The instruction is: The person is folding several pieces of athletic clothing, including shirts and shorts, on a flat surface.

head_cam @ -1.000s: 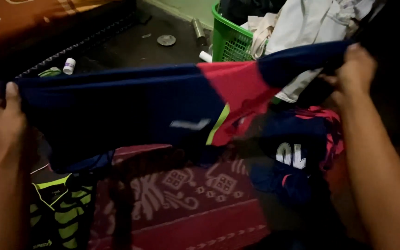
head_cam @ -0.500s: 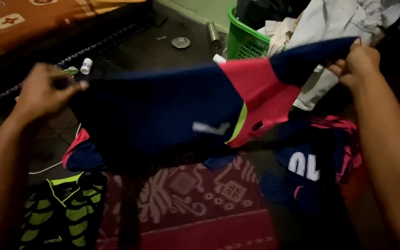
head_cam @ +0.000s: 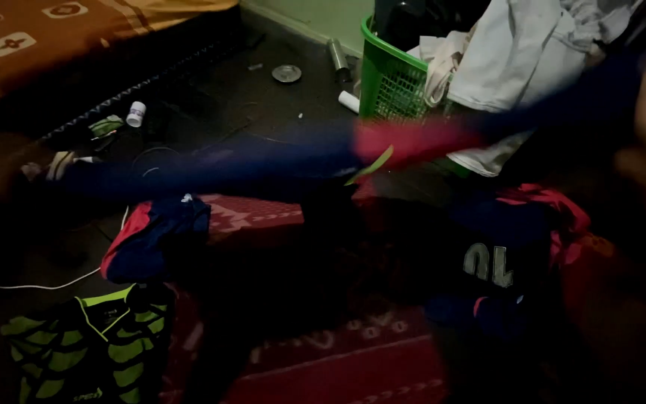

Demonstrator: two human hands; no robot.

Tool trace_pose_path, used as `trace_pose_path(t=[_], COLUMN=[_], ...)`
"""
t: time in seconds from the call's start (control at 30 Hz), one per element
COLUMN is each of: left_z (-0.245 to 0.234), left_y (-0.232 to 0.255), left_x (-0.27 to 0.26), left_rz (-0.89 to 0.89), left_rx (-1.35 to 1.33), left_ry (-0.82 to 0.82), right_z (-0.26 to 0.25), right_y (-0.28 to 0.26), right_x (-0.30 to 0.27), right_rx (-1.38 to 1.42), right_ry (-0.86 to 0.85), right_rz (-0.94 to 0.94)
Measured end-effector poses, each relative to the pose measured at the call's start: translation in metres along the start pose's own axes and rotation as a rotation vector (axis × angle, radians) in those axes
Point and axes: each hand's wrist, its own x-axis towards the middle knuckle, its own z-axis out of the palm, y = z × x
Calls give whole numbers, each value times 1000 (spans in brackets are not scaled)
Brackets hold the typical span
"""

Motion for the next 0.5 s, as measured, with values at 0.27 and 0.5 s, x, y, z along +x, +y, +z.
trace_pose_path(t=[0.27,0.5], left_z=[210,337], left_y=[128,142], left_x=[-146,-202], left_rz=[4,238], left_rx=[77,115], left_ry=[-443,-697], right_z=[159,253], right_y=[-91,-131], right_x=[-270,-383], right_rx=[101,-27], right_ry=[-1009,-1004], right_rz=[570,427])
